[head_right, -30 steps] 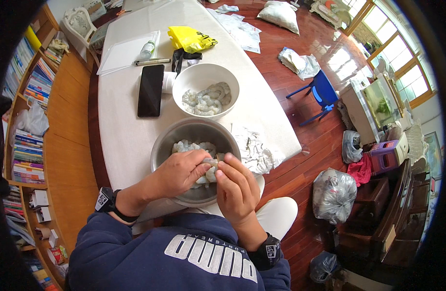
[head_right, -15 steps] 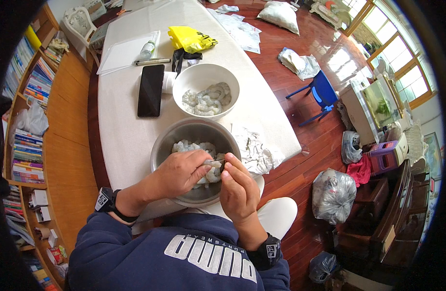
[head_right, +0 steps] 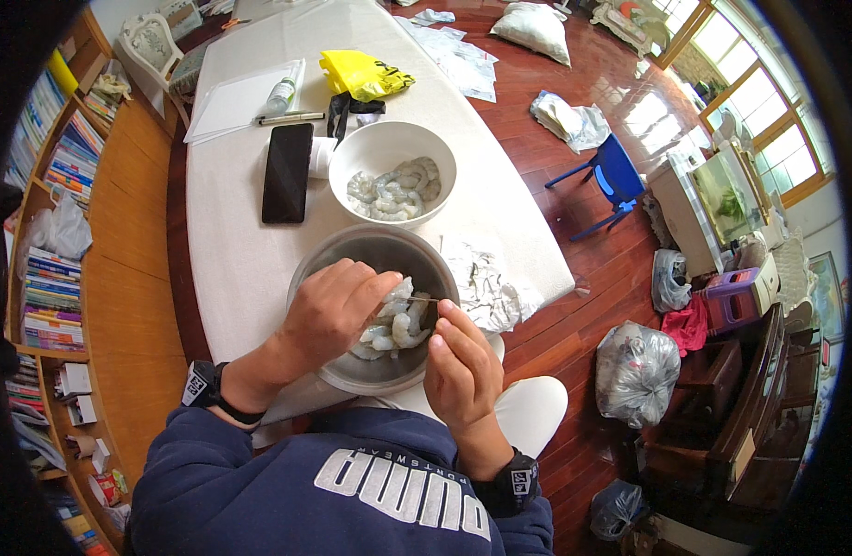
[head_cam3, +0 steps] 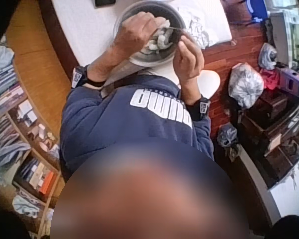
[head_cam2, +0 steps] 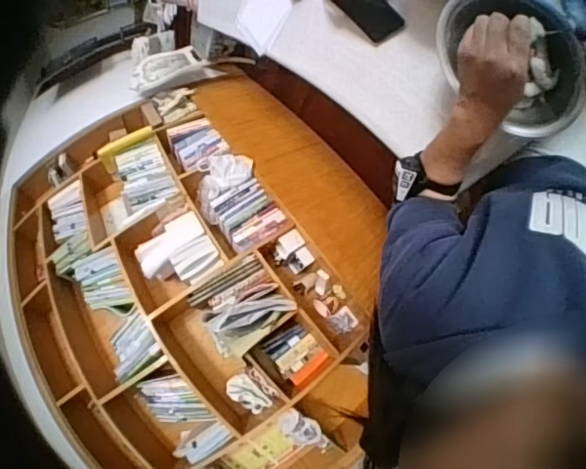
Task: The person sits on the floor and repeatedly picks up raw shrimp from a metal bowl, peels the shells by hand, and places the peeled shrimp into a white bowl on the table. The process continues for the duration of the clip.
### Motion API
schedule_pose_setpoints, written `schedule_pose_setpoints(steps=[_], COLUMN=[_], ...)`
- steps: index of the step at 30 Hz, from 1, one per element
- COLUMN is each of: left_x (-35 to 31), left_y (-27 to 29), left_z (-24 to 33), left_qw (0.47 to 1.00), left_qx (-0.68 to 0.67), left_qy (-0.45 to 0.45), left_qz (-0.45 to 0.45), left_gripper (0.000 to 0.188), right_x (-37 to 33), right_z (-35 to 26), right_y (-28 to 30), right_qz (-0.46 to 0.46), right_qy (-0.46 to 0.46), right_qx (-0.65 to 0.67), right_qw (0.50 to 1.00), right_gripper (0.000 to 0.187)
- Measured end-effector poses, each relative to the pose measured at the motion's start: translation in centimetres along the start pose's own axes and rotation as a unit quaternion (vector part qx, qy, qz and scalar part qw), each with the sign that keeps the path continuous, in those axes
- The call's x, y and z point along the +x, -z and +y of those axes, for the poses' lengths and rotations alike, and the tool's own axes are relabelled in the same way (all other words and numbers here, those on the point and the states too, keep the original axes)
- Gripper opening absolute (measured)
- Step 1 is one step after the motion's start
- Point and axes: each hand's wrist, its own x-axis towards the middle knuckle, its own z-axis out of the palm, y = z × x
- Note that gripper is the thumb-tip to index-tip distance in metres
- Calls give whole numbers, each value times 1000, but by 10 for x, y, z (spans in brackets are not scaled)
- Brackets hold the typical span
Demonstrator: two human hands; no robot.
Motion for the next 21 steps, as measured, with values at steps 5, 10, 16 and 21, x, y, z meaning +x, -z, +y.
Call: schedule_pose_setpoints(steps=[5, 10, 16, 21], left_x=[1, 0, -2, -4], left_y=[9, 12, 10, 11], left_z=[-3, -7, -8, -8], left_qw=[997, 997, 996, 995], left_qx=[55, 19, -31, -40], left_qy=[-32, -38, -33, -53], left_qz=[32, 60, 75, 73], left_gripper=[37, 43, 43, 43], right_x=[-4, -4, 12, 29], right_z=[-3, -2, -4, -6], right_y=[4, 7, 19, 13], right_qz=[-10, -21, -48, -97], right_qy=[-15, -62, -355, -435], right_qx=[11, 16, 196, 377], right_qw=[1000, 998, 913, 812], right_gripper=[30, 23, 15, 15])
